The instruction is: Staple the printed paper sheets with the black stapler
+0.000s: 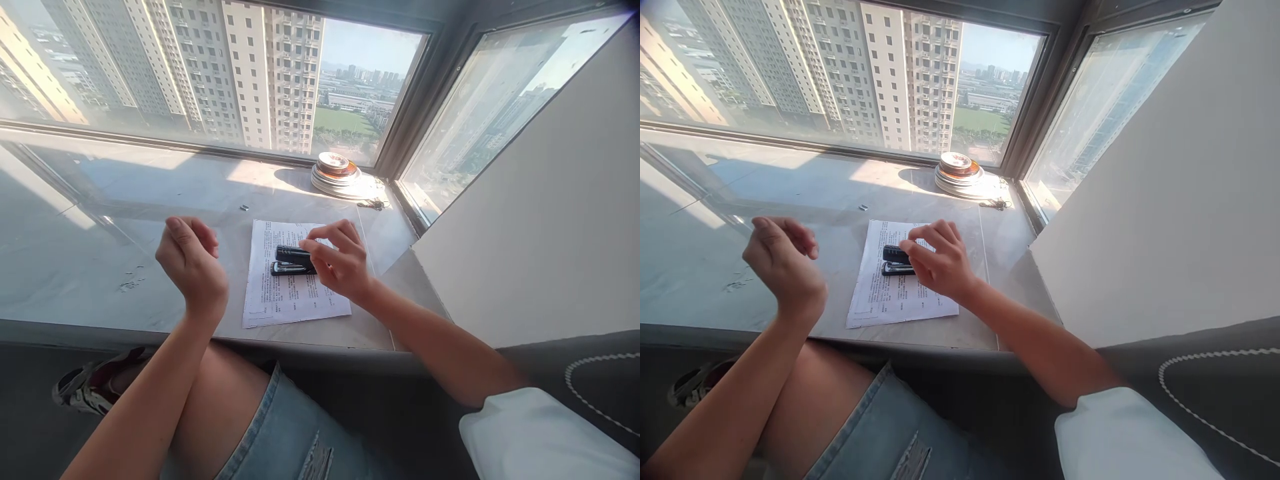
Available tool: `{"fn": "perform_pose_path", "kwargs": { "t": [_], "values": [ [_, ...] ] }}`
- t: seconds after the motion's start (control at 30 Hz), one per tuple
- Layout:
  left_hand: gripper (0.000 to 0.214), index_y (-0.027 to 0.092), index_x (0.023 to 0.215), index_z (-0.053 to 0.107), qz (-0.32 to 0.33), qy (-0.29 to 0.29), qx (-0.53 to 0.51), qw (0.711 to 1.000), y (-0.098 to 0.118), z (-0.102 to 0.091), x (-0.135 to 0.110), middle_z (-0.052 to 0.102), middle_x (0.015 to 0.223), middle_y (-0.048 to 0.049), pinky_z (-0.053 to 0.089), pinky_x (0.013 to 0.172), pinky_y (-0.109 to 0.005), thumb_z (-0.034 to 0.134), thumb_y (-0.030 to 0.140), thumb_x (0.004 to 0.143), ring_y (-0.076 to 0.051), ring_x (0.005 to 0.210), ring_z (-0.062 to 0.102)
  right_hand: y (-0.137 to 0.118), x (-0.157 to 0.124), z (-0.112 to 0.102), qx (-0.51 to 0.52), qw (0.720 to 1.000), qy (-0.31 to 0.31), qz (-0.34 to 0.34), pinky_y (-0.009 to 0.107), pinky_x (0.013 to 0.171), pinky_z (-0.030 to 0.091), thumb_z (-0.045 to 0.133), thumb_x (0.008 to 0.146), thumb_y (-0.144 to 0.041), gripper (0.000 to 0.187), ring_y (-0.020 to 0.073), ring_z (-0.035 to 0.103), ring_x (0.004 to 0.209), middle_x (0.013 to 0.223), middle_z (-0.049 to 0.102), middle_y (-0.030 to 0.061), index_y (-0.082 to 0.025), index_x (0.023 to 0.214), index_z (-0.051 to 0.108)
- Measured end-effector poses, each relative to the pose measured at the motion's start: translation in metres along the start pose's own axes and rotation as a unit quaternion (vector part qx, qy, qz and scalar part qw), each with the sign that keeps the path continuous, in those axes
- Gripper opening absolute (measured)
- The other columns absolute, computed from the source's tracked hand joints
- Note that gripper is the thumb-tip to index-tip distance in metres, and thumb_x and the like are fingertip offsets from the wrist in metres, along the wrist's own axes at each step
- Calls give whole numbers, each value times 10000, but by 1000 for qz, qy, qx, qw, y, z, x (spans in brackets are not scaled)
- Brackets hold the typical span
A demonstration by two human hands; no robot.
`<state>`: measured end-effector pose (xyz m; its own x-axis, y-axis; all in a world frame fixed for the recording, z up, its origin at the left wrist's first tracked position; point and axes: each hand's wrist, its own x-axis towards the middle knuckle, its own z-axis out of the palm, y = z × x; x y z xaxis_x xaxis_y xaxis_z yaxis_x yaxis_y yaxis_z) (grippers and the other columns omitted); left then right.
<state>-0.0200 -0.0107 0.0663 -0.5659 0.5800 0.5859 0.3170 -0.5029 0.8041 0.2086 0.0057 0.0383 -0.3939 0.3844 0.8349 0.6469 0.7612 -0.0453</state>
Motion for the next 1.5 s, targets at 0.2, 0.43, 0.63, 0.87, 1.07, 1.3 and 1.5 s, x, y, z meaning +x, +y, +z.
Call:
{"fn": "perform_pose_path", "kwargs": {
  "t": [0.2,0.43,0.63,0.87,1.07,1.3,1.5],
  "values": [
    [357,217,659,501,-12,-1,-9,1000,2,0,0,508,641,-18,295,492,-327,344,146,972,-134,525,426,-4,5,3,33,998,7,49,376,818,458,556,948,-117,225,201,533,919,1028,659,18,-301,1002,674],
    [300,209,621,532,-27,-35,11,999,-5,-1,0,479,592,-10,278,481,-304,390,98,861,-136,524,418,-2,8,4,99,987,31,119,359,771,470,503,931,-87,243,182,517,861,962,644,22,-237,754,576],
    [321,207,685,609,-54,-117,95,987,-19,-1,0,601,700,-27,377,558,-289,394,194,922,-155,620,507,3,8,6,100,974,-2,201,381,843,461,456,946,-100,281,192,535,891,960,641,23,-245,750,597],
    [340,220,950,679,-78,-280,222,931,-30,7,-4,713,1058,-85,453,939,-383,370,350,1014,-266,1026,621,35,4,12,47,949,-57,306,336,757,413,417,985,-207,203,212,546,861,847,642,39,-238,950,615],
    [352,213,1107,674,-114,-328,203,915,-38,13,-16,688,1234,-121,417,1034,-416,423,440,1013,-318,1163,591,51,-7,27,75,911,-185,361,297,618,336,354,1007,-270,277,180,530,683,720,600,10,-226,862,585],
    [410,209,1133,686,-246,-305,144,909,-44,18,-19,696,1255,-120,433,1038,-420,398,475,1015,-322,1209,592,37,-1,25,88,922,-198,320,285,634,345,327,969,-222,284,190,542,726,753,608,25,-215,872,594],
    [357,202,1163,659,-356,-209,64,908,-50,18,-17,619,1425,-120,416,1104,-372,433,409,980,-274,1355,538,36,-3,30,86,910,-264,308,277,621,337,388,862,-141,236,189,527,728,767,618,35,-195,847,617]
  ]
}}
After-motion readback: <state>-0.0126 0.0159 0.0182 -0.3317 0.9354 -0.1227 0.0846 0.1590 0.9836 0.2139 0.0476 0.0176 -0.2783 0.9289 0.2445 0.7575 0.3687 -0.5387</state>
